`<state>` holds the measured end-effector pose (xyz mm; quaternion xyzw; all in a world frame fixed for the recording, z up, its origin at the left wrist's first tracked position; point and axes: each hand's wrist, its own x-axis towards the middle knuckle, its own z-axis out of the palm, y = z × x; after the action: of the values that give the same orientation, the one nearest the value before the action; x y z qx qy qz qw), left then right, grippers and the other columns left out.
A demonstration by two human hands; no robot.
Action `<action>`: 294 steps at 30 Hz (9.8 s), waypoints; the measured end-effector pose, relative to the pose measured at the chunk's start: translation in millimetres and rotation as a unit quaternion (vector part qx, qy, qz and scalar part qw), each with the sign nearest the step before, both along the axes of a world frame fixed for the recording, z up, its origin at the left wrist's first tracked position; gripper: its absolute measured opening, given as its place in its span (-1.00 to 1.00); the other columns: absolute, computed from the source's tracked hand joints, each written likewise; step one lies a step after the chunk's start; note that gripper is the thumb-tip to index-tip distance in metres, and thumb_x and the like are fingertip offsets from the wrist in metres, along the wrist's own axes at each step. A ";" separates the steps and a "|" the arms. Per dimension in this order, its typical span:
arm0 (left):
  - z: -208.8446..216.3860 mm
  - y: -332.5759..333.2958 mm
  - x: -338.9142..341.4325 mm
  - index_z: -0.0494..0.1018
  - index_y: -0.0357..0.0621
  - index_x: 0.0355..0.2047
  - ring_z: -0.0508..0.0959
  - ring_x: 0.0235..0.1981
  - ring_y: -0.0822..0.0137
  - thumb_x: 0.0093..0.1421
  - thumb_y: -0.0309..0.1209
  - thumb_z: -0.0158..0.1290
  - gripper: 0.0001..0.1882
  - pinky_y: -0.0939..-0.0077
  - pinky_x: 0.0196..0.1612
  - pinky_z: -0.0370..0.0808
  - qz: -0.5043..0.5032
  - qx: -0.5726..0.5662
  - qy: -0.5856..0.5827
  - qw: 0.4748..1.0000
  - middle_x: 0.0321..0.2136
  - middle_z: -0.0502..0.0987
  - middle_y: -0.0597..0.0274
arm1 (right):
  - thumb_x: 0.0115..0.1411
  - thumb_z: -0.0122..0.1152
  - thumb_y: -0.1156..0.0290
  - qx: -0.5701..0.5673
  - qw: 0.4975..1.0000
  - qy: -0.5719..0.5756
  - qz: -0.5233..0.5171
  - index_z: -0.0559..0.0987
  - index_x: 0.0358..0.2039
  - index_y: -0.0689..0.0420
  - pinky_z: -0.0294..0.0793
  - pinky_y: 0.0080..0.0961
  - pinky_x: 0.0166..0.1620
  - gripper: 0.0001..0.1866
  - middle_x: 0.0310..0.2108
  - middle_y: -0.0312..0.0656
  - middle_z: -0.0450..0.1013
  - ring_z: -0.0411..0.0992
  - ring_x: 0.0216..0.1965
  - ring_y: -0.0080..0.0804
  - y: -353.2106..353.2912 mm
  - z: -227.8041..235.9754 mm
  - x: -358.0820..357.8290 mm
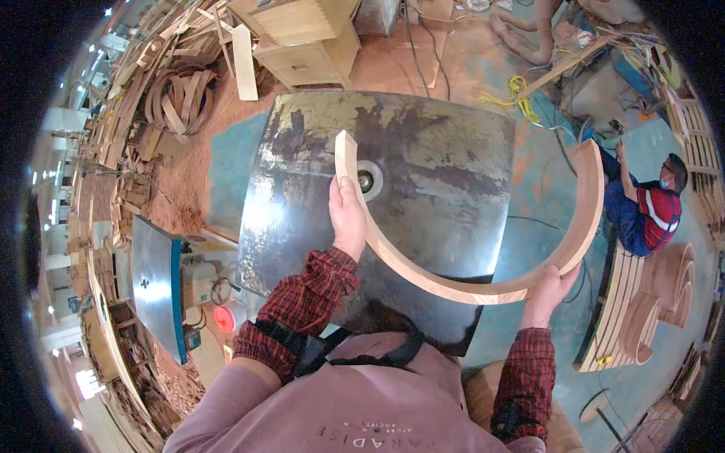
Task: Sand the edges of curved wooden furniture components using a spindle sander and stack them on a pallet.
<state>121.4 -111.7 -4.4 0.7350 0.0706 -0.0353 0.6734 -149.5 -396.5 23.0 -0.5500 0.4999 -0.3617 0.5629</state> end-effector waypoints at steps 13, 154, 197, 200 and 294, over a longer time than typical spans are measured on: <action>4.7 -7.5 39.7 0.36 -0.42 0.22 0.49 -0.05 0.23 0.59 -0.23 -0.20 -0.54 0.32 0.10 0.43 -0.013 0.018 -0.043 0.999 -0.08 0.54 -0.01 | 0.20 0.04 0.66 -0.036 0.999 -0.023 -0.001 0.20 0.44 0.26 0.45 -0.38 0.07 -0.25 0.07 -0.12 0.37 0.41 0.00 -0.35 -11.2 -12.7 37.1; 82.6 319.4 -61.9 0.48 -0.04 -0.36 0.66 -0.38 0.02 0.21 -0.26 0.26 -0.79 0.11 -0.30 0.59 -0.413 0.418 -0.226 0.777 -0.43 0.56 0.15 | 0.42 0.00 0.47 -0.286 0.867 0.048 0.407 0.23 0.48 0.23 0.25 -0.19 0.44 -0.38 0.42 0.17 0.27 0.27 0.43 0.10 229.1 -24.1 330.9; 194.2 347.0 -122.1 0.50 -0.09 -0.38 0.65 -0.45 -0.01 0.14 -0.22 0.34 -0.72 0.07 -0.37 0.58 -0.465 0.416 -0.316 0.715 -0.51 0.55 0.11 | 0.54 -0.20 -0.24 0.323 0.881 -0.233 0.254 0.33 0.38 0.13 0.49 0.02 0.25 -0.27 0.28 0.00 0.43 0.46 0.24 -0.09 268.5 102.8 127.2; 233.0 306.1 -102.2 0.55 -0.18 -0.27 0.68 -0.37 -0.02 0.10 -0.27 0.40 -0.68 0.12 -0.31 0.60 -0.434 0.361 -0.377 0.734 -0.38 0.64 0.03 | 0.55 -0.11 -0.10 0.243 0.826 -0.331 0.387 0.36 0.35 0.12 0.53 0.03 0.22 -0.38 0.22 0.03 0.49 0.51 0.18 -0.01 245.3 161.4 113.4; -0.5 15.4 20.1 0.18 -0.50 0.41 0.53 0.17 0.12 0.55 -0.32 -0.11 -0.42 0.32 0.26 0.41 -0.090 0.002 0.003 0.996 0.18 0.50 -0.21 | 0.20 -0.07 0.68 -0.035 0.998 0.007 -0.050 0.08 0.51 0.32 0.37 -0.36 0.24 -0.19 0.22 -0.03 0.31 0.39 0.11 -0.24 49.6 2.6 -14.3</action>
<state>141.6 -96.3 -4.9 0.7400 0.0063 -0.0977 0.6655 -163.8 -346.9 25.6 -0.5460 0.5181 -0.4028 0.5208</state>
